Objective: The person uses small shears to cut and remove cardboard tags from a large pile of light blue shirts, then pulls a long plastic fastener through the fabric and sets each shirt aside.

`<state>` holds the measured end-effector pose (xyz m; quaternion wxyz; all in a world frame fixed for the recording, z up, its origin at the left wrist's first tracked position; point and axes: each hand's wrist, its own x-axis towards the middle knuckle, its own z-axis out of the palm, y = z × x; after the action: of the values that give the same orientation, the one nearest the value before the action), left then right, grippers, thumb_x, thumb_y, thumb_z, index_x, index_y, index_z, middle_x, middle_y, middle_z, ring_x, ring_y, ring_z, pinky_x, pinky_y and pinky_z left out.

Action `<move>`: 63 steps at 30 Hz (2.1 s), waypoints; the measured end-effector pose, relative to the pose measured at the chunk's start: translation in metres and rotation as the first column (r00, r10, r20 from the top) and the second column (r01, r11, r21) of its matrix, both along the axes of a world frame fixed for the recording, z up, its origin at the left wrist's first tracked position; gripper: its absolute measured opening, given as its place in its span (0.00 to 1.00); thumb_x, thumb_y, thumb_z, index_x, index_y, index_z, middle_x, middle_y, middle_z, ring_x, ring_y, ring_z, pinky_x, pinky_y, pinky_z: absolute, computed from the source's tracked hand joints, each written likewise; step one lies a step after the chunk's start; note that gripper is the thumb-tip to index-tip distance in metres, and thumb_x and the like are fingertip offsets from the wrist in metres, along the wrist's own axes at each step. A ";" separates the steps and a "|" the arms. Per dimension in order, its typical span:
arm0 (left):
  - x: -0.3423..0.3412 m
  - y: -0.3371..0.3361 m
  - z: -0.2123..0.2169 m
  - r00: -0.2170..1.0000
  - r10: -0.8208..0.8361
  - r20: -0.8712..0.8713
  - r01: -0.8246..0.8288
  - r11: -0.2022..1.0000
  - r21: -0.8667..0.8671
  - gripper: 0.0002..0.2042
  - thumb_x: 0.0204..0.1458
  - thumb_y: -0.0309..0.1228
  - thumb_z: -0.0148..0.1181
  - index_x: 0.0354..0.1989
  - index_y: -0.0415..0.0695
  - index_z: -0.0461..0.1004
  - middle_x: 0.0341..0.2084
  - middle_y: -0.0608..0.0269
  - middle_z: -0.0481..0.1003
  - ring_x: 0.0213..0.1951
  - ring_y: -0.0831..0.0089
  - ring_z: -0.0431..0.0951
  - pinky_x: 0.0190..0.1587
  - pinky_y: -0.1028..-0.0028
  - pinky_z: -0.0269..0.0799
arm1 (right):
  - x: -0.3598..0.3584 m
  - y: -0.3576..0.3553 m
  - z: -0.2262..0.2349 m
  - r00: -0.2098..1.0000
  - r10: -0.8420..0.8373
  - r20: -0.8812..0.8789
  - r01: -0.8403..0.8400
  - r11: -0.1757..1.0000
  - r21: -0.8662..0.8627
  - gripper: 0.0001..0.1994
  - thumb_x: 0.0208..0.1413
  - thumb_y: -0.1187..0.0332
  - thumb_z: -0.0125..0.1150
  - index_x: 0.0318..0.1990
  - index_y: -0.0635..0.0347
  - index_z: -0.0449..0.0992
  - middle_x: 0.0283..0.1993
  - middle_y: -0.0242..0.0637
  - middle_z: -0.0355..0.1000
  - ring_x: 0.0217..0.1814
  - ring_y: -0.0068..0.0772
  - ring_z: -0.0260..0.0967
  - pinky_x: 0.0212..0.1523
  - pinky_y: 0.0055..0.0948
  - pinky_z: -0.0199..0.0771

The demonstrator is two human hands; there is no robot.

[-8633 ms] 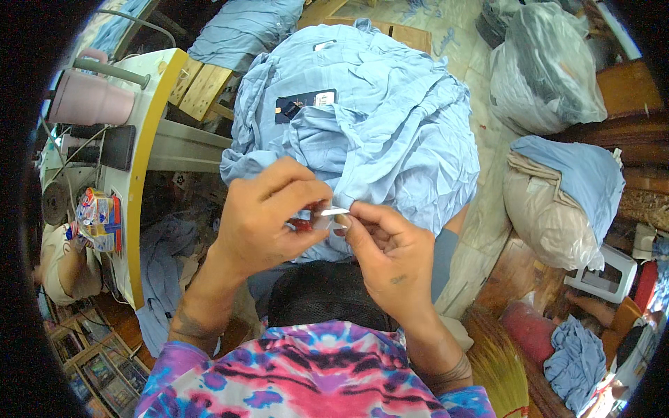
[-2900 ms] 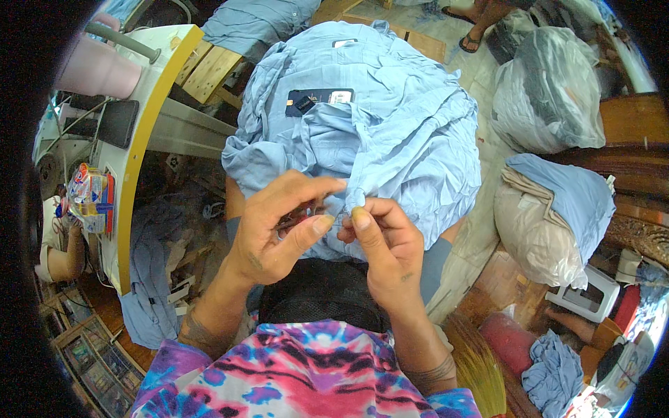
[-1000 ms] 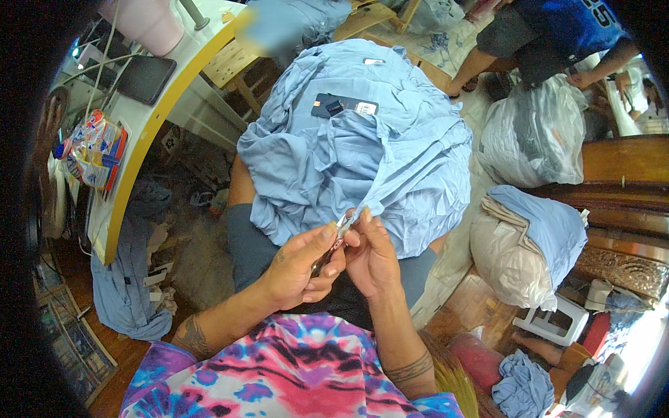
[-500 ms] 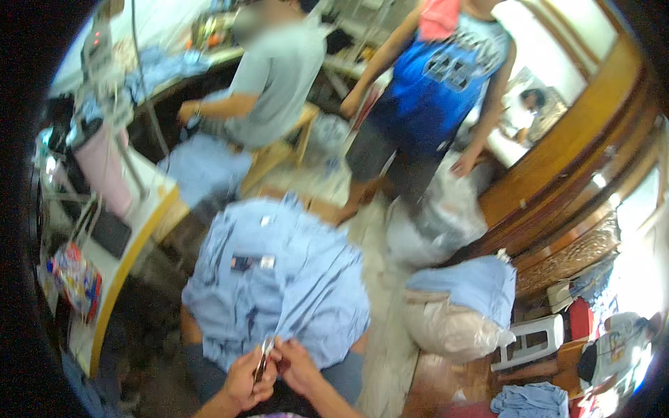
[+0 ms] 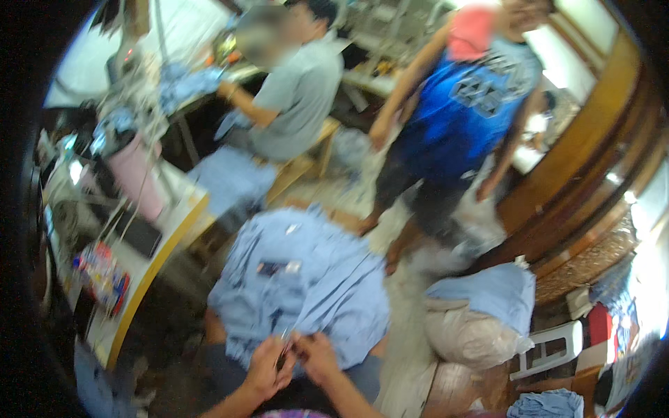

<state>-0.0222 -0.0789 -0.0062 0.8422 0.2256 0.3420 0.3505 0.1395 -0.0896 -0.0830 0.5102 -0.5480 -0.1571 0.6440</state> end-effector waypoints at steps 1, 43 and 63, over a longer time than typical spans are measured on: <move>0.000 0.005 -0.002 1.000 0.000 0.007 -0.001 0.998 0.061 0.15 0.72 0.48 0.46 0.42 0.50 0.68 0.13 0.67 0.64 0.07 0.78 0.55 0.09 0.75 0.51 | -0.002 0.005 0.005 0.999 -0.044 0.025 0.045 0.999 -0.010 0.15 0.63 0.59 0.69 0.41 0.62 0.76 0.38 0.32 0.75 0.35 0.24 0.70 0.35 0.28 0.73; 0.019 0.092 -0.058 0.968 -0.231 -0.094 0.216 0.964 -0.154 0.16 0.70 0.48 0.52 0.39 0.48 0.67 0.24 0.69 0.69 0.16 0.82 0.60 0.18 0.77 0.60 | 0.047 0.054 -0.043 0.984 -0.052 -0.170 0.053 0.999 0.004 0.07 0.59 0.71 0.73 0.35 0.62 0.79 0.25 0.30 0.72 0.24 0.23 0.66 0.31 0.31 0.74; 0.022 0.016 -0.027 0.991 0.103 -0.082 -0.100 0.994 0.032 0.14 0.71 0.47 0.52 0.41 0.50 0.66 0.25 0.66 0.72 0.17 0.80 0.63 0.19 0.75 0.63 | 0.010 0.012 -0.004 0.753 0.228 -0.617 -0.131 0.971 0.198 0.21 0.70 0.49 0.55 0.40 0.61 0.78 0.29 0.46 0.77 0.31 0.55 0.80 0.28 0.49 0.82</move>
<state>-0.0003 -0.0633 -0.0332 0.8051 0.2339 0.3830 0.3879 0.1496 -0.0776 -0.0865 0.5067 -0.2424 -0.0729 0.8241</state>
